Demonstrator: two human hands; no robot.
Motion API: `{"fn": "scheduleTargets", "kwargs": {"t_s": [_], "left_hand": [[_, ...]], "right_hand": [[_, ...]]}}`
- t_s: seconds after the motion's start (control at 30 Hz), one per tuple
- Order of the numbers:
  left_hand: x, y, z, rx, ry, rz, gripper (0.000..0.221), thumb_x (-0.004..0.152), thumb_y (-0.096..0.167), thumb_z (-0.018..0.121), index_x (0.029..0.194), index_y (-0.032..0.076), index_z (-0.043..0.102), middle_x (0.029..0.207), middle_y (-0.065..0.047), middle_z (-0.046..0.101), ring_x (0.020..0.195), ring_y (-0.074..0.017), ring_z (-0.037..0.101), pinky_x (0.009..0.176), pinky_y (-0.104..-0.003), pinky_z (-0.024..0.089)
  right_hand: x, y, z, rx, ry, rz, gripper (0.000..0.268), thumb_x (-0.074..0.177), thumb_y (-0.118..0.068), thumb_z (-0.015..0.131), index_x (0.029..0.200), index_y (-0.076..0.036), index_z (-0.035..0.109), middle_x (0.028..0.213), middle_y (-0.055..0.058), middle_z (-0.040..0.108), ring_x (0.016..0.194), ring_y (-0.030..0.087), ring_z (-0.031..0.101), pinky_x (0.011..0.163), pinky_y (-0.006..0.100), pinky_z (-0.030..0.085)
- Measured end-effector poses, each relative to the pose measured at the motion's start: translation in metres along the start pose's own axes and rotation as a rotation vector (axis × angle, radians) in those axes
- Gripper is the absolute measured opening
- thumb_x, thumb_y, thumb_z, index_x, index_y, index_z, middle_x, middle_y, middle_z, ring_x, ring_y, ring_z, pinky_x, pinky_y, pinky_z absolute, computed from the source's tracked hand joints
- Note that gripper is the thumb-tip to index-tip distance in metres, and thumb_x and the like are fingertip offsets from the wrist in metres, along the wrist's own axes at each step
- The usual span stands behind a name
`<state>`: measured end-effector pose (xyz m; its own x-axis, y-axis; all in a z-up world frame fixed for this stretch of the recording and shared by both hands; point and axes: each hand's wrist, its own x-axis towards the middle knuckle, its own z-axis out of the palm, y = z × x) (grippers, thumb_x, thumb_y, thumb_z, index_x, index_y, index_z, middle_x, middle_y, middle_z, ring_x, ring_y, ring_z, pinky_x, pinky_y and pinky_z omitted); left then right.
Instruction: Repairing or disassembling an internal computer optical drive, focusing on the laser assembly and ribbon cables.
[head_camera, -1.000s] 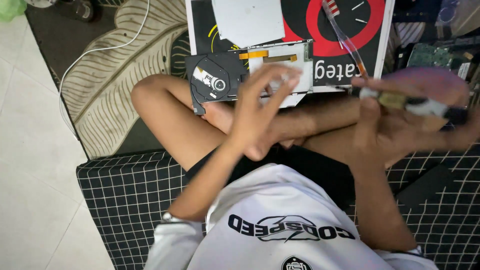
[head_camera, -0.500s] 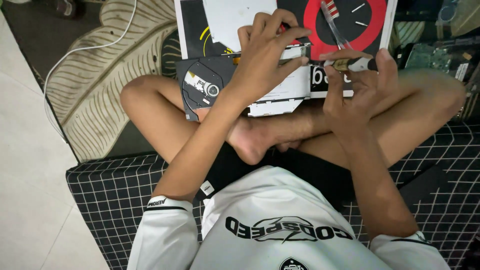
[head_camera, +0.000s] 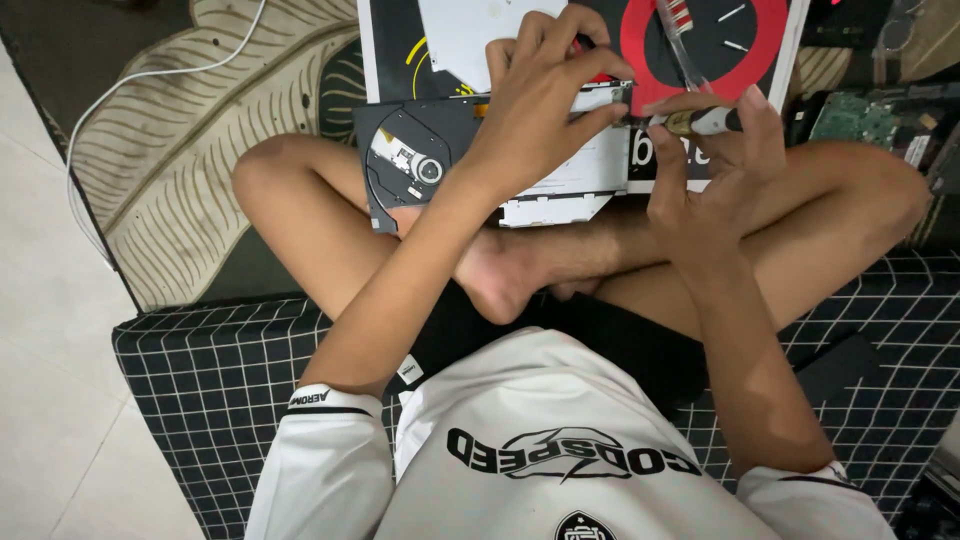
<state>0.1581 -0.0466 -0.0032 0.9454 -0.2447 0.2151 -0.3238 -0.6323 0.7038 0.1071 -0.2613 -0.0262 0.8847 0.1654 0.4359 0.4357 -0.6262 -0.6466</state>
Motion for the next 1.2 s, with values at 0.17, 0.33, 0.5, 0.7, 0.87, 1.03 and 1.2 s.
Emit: {"fn": "scheduleTargets", "kwargs": {"t_s": [0.17,0.33,0.5,0.7,0.87,1.03,1.2], "left_hand": [[0.001,0.004,0.004,0.009,0.099,-0.011,0.013,0.085,0.025,0.085,0.094,0.020,0.076,0.116,0.006,0.048,0.098,-0.0199,0.041,0.087,-0.039,0.026],[0.003,0.009,0.004,-0.003,0.120,-0.048,0.016,0.080,0.023,0.086,0.091,0.021,0.074,0.112,0.006,0.047,0.098,-0.0189,0.042,0.086,-0.038,0.026],[0.005,0.008,0.006,-0.008,0.136,-0.055,0.017,0.079,0.025,0.085,0.088,0.020,0.072,0.109,0.004,0.048,0.097,-0.0202,0.044,0.083,-0.041,0.027],[0.005,0.004,0.011,0.001,0.132,-0.073,0.019,0.077,0.026,0.086,0.086,0.019,0.071,0.108,0.003,0.049,0.101,-0.0221,0.044,0.081,-0.042,0.027],[0.005,0.002,0.014,0.028,0.122,-0.087,0.019,0.078,0.027,0.085,0.086,0.019,0.070,0.110,0.003,0.049,0.101,-0.0222,0.045,0.082,-0.042,0.027],[0.006,0.002,0.015,0.009,0.132,-0.092,0.018,0.075,0.025,0.088,0.086,0.020,0.074,0.106,0.005,0.053,0.098,-0.0211,0.047,0.082,-0.041,0.027],[0.006,0.001,0.015,0.012,0.127,-0.091,0.019,0.074,0.024,0.089,0.086,0.020,0.075,0.107,0.004,0.054,0.098,-0.0223,0.048,0.083,-0.042,0.027]], "right_hand": [[0.027,-0.026,-0.006,0.190,-0.098,-0.132,0.085,0.109,0.027,0.064,0.161,-0.021,0.017,0.137,0.025,0.051,0.110,0.036,0.072,0.086,0.039,0.060],[0.019,-0.016,-0.007,0.094,-0.069,-0.083,0.077,0.110,0.018,0.071,0.158,-0.014,0.019,0.132,0.027,0.063,0.098,0.032,0.072,0.082,0.034,0.054],[0.017,-0.018,-0.008,0.117,-0.043,-0.091,0.089,0.111,0.021,0.071,0.163,-0.024,0.014,0.130,0.025,0.066,0.102,0.030,0.064,0.092,0.033,0.048],[0.000,-0.006,-0.016,0.143,0.010,0.163,0.091,0.126,0.008,0.084,0.169,-0.025,0.010,0.179,0.003,0.017,0.152,0.043,0.073,0.106,0.037,0.067],[-0.006,-0.004,-0.014,0.138,0.101,0.247,0.093,0.127,0.014,0.073,0.172,-0.035,0.008,0.183,0.003,0.023,0.139,0.038,0.079,0.112,0.036,0.066],[-0.006,0.002,-0.009,0.219,0.129,0.195,0.096,0.122,0.020,0.068,0.170,-0.041,0.011,0.178,0.004,0.028,0.137,0.044,0.080,0.115,0.045,0.073],[-0.009,-0.005,-0.005,0.273,0.135,0.218,0.093,0.128,0.016,0.069,0.170,-0.043,0.010,0.182,-0.007,0.020,0.148,0.043,0.071,0.139,0.051,0.065]]}}
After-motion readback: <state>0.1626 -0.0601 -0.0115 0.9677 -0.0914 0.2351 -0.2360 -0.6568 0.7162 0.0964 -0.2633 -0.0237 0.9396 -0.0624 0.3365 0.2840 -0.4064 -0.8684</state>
